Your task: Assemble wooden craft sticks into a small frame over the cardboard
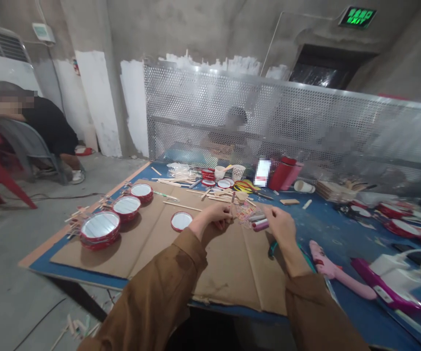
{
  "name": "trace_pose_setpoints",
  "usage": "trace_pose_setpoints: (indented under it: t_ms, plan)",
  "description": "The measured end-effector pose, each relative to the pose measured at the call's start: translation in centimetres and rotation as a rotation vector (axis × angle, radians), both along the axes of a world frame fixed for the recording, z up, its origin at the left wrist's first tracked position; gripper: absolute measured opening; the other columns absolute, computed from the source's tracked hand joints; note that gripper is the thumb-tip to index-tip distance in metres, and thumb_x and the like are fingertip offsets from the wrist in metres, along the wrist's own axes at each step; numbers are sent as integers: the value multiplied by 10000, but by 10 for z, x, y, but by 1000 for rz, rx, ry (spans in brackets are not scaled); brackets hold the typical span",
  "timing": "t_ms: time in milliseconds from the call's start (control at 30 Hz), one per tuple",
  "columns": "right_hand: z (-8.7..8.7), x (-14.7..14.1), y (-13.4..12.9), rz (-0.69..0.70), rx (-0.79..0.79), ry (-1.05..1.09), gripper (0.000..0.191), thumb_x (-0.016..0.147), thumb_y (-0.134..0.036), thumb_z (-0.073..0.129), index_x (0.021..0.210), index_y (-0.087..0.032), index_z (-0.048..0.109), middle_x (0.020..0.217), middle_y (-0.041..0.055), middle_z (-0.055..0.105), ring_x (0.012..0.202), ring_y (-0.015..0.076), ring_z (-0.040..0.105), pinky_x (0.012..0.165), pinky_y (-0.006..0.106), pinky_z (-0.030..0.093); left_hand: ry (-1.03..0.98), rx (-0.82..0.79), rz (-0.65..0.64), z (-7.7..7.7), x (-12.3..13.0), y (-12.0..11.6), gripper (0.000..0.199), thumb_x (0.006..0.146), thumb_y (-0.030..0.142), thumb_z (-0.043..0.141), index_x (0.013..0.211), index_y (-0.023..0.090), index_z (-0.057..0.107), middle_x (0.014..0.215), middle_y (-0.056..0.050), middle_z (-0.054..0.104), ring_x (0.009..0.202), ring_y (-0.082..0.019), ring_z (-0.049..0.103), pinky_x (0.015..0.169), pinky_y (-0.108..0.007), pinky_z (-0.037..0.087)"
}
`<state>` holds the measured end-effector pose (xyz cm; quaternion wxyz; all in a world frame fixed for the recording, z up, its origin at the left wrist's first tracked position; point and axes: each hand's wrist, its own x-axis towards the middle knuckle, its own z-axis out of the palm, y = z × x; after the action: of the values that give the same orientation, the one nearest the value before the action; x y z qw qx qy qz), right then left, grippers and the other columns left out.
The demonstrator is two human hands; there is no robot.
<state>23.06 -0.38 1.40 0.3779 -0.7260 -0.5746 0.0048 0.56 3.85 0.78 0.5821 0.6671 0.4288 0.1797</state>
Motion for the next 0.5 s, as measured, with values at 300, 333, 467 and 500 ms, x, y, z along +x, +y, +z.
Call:
trace_pose_setpoints:
  t_ms: [300,333,467,500]
  plan:
    - [15,-1,-9,-205,-396,-344,286,1006,-341,499,957,-239,761,972,86,773,873,221,699,680,289,371,122,82,3,5,1,-2,152,930,66,495,829,148,574,566,69,524,393,-65,518,487,-179,479]
    - [16,-1,-10,-197,-422,-354,279,1008,-327,496,973,-249,761,1002,79,778,916,225,707,704,291,384,125,93,8,3,1,-2,148,930,70,499,833,147,580,558,70,522,384,-66,512,468,-175,466]
    - [16,-5,-13,-108,-529,-413,260,977,-272,507,981,-267,768,1060,64,783,1020,248,712,773,315,421,122,133,22,-2,1,0,158,937,94,499,815,144,585,526,65,519,368,-63,499,419,-153,422]
    - [15,-5,-13,-86,-547,-433,255,964,-253,514,989,-268,767,1071,63,783,1036,254,711,782,321,424,122,135,19,-3,1,1,166,938,95,495,805,145,580,526,64,521,368,-63,499,418,-152,421]
